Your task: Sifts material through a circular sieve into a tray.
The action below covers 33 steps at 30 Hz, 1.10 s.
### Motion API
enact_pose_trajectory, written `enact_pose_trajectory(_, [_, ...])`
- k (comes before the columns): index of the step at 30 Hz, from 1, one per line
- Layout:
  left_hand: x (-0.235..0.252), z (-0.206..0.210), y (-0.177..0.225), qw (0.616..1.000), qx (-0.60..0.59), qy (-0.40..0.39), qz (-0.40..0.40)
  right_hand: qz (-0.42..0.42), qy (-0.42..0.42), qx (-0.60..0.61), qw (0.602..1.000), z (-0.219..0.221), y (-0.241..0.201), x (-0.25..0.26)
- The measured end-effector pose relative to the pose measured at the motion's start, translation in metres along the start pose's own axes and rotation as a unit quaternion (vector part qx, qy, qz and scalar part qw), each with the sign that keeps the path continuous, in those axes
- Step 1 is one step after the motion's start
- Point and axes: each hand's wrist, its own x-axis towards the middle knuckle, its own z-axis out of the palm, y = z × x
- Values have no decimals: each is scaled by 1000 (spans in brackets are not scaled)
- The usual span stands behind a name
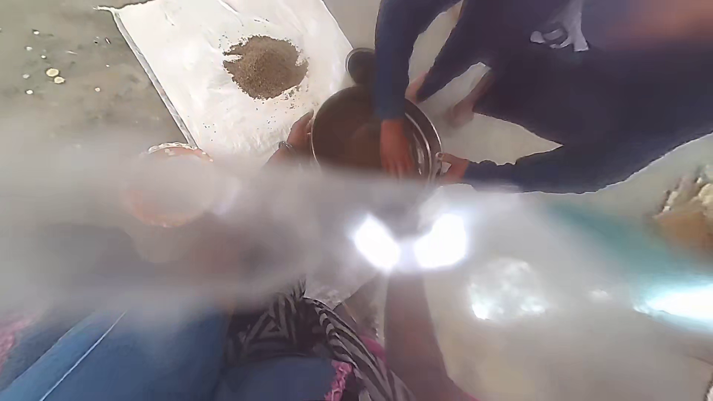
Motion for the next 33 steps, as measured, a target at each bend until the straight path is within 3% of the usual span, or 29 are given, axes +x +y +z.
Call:
enact_pose_trajectory(2, [-2, 24, 8, 997, 8, 70, -15, -8, -30, 19, 999, 1, 5, 4])
enact_pose_trajectory(7, [-30, 42, 33, 992, 83, 87, -44, 27, 1, 10, 1000, 11, -11, -12])
enact_pose_trajectory(9, [-41, 53, 31, 984, 132, 114, -35, 42, -6, 11, 999, 10, -8, -13])
enact_pose_trajectory(12, [-46, 58, 23, 981, 114, 145, -52, 43, 8, 25, 999, -3, 9, 6])
enact_pose_trajectory(16, [-47, 51, 31, 977, 135, 147, -81, 44, 9, -6, 999, 13, -8, -22])
enact_pose_trajectory(18, [-45, 58, 32, 972, 160, 167, -51, 32, -17, 12, 999, 7, 2, -7])
enact_pose_trajectory(21, [-47, 66, 24, 977, 175, 118, -40, 11, 23, 20, 999, -11, 17, 15])
enact_pose_trajectory(25, [-45, 54, 36, 969, 199, 126, -79, 27, 6, -2, 1000, 8, 3, -13])
enact_pose_trajectory(29, [-19, 47, -5, 980, 172, 96, -5, -7, -6, 17, 1000, -30, 24, 24])
enact_pose_trajectory(33, [-41, 48, 33, 971, 173, 147, -77, 11, -44, -14, 999, 0, 25, -2])
